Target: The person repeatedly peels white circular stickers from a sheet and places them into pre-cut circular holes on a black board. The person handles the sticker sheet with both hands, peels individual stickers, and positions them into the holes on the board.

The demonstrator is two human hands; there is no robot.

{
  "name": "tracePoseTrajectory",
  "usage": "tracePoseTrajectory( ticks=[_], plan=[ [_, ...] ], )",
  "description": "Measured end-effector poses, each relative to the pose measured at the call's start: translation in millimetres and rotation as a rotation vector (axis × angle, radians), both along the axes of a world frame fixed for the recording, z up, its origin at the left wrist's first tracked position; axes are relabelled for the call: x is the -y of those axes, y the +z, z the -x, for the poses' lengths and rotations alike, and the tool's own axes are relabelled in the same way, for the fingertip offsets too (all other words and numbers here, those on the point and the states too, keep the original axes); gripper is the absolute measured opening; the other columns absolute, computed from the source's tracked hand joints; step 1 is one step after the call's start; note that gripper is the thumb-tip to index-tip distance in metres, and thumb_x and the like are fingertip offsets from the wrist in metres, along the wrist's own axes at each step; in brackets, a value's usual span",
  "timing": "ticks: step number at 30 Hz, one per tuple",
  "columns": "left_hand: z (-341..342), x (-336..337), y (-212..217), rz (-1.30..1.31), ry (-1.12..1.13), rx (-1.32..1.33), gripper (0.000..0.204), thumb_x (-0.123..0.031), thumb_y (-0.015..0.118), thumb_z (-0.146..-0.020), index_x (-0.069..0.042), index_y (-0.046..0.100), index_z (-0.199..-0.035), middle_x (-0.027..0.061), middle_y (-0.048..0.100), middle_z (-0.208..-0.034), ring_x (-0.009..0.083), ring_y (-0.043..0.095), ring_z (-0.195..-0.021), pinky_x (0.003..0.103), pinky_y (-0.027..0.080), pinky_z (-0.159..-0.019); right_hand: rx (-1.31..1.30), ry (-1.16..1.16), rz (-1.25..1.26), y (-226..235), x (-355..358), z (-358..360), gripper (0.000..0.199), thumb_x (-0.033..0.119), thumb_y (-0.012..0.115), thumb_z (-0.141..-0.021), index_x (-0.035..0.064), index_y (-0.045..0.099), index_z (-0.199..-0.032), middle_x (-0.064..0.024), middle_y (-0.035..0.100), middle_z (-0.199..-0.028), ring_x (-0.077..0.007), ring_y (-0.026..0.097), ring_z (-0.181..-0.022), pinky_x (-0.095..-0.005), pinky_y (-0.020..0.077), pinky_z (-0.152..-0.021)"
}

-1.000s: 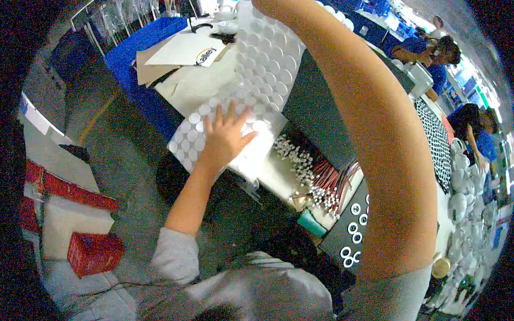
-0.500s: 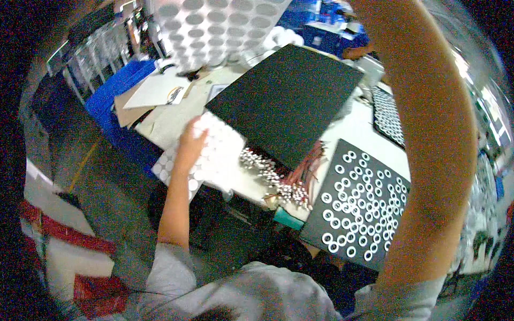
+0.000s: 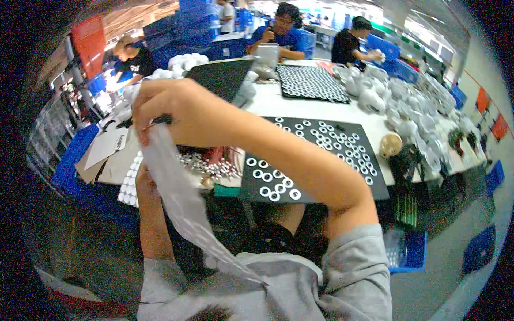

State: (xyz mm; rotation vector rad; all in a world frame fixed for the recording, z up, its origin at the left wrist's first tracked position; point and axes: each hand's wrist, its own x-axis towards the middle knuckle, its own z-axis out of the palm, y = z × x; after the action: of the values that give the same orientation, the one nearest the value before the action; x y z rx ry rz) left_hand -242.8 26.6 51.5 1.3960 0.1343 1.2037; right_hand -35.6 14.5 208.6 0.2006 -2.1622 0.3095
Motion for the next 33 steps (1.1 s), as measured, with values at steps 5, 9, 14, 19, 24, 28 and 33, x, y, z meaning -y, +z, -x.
tracePoseTrajectory(
  ticks=[5, 9, 14, 19, 24, 28, 33],
  plan=[
    [-34, 56, 35, 0.184, 0.264, -0.040, 0.028, -0.012, 0.051, -0.073, 0.007, 0.049, -0.094, 0.0110, 0.057, -0.083, 0.0151, 0.055, -0.071, 0.024, 0.044, -0.065, 0.189, -0.273, 0.129, -26, 4, -69, 0.012, -0.001, 0.051, -0.059, 0.0026, 0.056, -0.070, -0.0102, 0.054, -0.082, -0.0236, 0.053, -0.079, -0.0300, 0.0428, -0.070],
    [-50, 86, 37, -0.207, 0.459, -0.653, 0.019, -0.007, 0.047, -0.074, 0.001, 0.055, -0.089, 0.0031, 0.056, -0.069, 0.0067, 0.049, -0.059, 0.019, 0.038, -0.053, 0.123, -0.444, 0.056, -42, 49, -79, 0.017, 0.003, 0.053, -0.065, 0.0020, 0.052, -0.082, -0.0127, 0.053, -0.088, -0.0281, 0.050, -0.086, -0.0339, 0.0405, -0.074],
    [-93, 98, 33, -0.427, 0.370, -0.777, 0.017, -0.004, 0.047, -0.074, 0.002, 0.055, -0.088, 0.0109, 0.051, -0.058, 0.0134, 0.051, -0.049, 0.023, 0.038, -0.047, 0.463, -0.646, -0.010, -85, 80, -81, 0.027, 0.021, 0.063, -0.064, 0.0031, 0.054, -0.081, -0.0092, 0.054, -0.091, -0.0213, 0.052, -0.077, -0.0304, 0.0399, -0.065],
    [-111, 96, -4, -0.248, 0.252, -0.765, 0.018, -0.003, 0.047, -0.073, 0.003, 0.055, -0.088, 0.0117, 0.053, -0.059, 0.0179, 0.053, -0.049, 0.024, 0.038, -0.046, 0.521, -0.472, 0.249, -128, 67, -93, 0.019, 0.020, 0.058, -0.068, 0.0009, 0.055, -0.070, -0.0101, 0.055, -0.074, -0.0246, 0.053, -0.063, -0.0317, 0.0420, -0.057],
    [-133, 85, -16, -0.281, 0.106, -0.743, 0.020, -0.001, 0.050, -0.070, 0.004, 0.055, -0.089, 0.0138, 0.054, -0.062, 0.0223, 0.054, -0.051, 0.027, 0.040, -0.047, 0.658, -0.216, 0.660, -138, 50, -124, 0.016, 0.014, 0.055, -0.072, -0.0023, 0.056, -0.072, -0.0128, 0.054, -0.071, -0.0246, 0.053, -0.061, -0.0303, 0.0414, -0.053],
    [-155, 65, -21, -0.357, -0.082, -0.659, 0.022, -0.002, 0.050, -0.070, 0.005, 0.054, -0.090, 0.0164, 0.054, -0.065, 0.0276, 0.054, -0.052, 0.030, 0.040, -0.047, 0.678, -0.108, 0.908, -141, 38, -151, 0.018, 0.015, 0.057, -0.072, -0.0029, 0.058, -0.074, -0.0113, 0.056, -0.070, -0.0195, 0.053, -0.061, -0.0273, 0.0409, -0.054],
    [-174, 48, -32, -0.272, -0.219, -0.704, 0.021, -0.003, 0.049, -0.073, 0.006, 0.053, -0.092, 0.0168, 0.054, -0.065, 0.0267, 0.053, -0.050, 0.029, 0.040, -0.047, 0.752, -0.030, 1.314, -161, 21, -174, 0.013, 0.010, 0.058, -0.072, -0.0023, 0.058, -0.075, -0.0057, 0.057, -0.075, -0.0110, 0.052, -0.068, -0.0225, 0.0408, -0.058]
  ],
)
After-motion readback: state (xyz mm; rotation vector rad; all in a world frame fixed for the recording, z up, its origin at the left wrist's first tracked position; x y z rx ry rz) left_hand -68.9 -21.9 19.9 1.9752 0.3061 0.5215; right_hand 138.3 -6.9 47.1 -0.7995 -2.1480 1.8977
